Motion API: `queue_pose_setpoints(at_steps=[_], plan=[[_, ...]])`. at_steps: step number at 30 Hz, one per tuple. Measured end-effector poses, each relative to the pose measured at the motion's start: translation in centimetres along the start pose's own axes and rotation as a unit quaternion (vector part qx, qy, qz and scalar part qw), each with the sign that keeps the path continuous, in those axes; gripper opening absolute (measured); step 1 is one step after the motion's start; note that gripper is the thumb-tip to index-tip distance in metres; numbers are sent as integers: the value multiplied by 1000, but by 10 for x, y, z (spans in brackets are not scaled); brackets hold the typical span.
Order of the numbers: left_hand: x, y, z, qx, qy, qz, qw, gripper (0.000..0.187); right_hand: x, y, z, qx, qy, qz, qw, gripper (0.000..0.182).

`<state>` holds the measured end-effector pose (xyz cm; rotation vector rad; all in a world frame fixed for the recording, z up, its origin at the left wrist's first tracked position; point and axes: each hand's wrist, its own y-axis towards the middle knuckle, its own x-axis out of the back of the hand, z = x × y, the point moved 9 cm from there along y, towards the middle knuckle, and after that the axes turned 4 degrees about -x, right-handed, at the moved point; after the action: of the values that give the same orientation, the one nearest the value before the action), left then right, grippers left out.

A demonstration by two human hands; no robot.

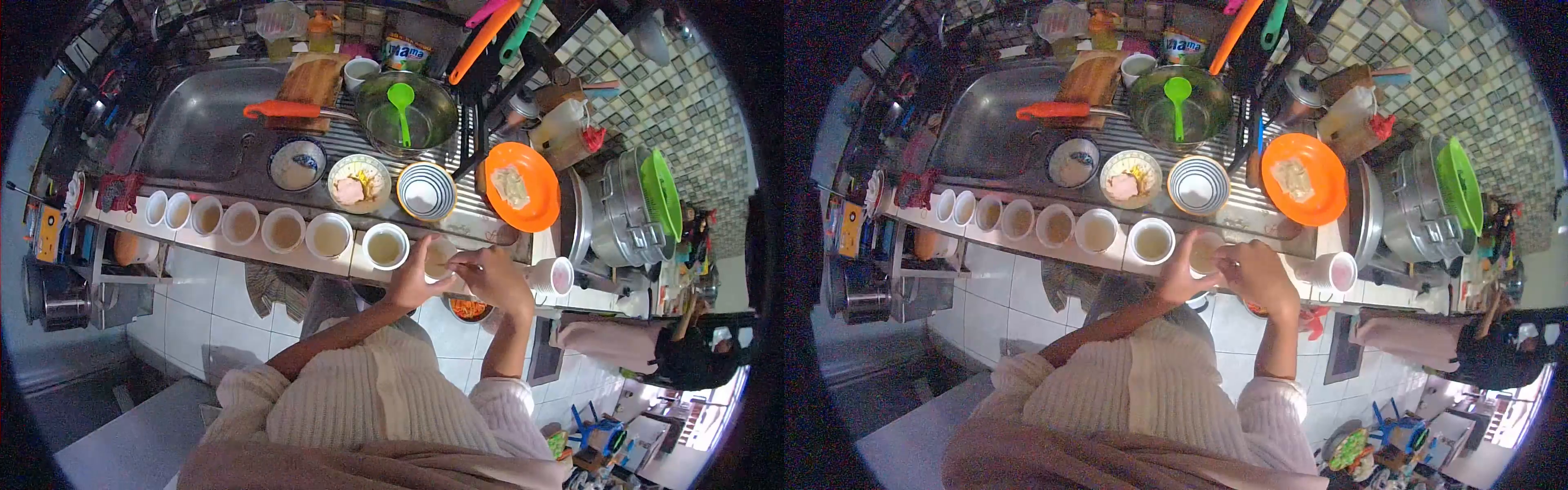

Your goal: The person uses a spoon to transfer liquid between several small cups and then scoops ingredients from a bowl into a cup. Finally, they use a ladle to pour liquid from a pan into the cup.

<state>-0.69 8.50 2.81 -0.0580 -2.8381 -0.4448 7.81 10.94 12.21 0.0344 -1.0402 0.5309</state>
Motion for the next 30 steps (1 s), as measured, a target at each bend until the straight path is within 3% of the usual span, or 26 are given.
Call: queue_pose_setpoints(at_steps=[3,5,9,12,14,17,20,24,27,30], plan=[[-1,3,-2,4,1,15,1000,81,-2,2,6,35,35,-24,998,15],[-2,0,0,6,4,12,1000,81,3,3,-2,3,-29,-60,998,15],[1,2,-3,-2,-1,13,1000,80,-2,-1,5,51,14,-20,998,12],[-1,1,0,16,13,9,1000,79,4,3,3,51,-16,-85,995,11],[-1,1,0,10,9,9,1000,79,1,1,-13,-11,22,-55,998,11],[1,3,-2,10,0,18,1000,78,3,-3,9,70,48,-39,996,11],[-1,2,-1,5,-13,17,1000,79,7,-3,-10,-12,55,-70,996,12],[1,3,-5,26,-18,23,999,79,-1,-9,-4,10,67,-28,997,12],[2,2,-6,-25,11,-8,1000,79,9,-11,-9,-6,60,-100,993,12],[1,2,-4,-10,3,4,1000,79,1,-14,-4,13,52,-34,998,12]])
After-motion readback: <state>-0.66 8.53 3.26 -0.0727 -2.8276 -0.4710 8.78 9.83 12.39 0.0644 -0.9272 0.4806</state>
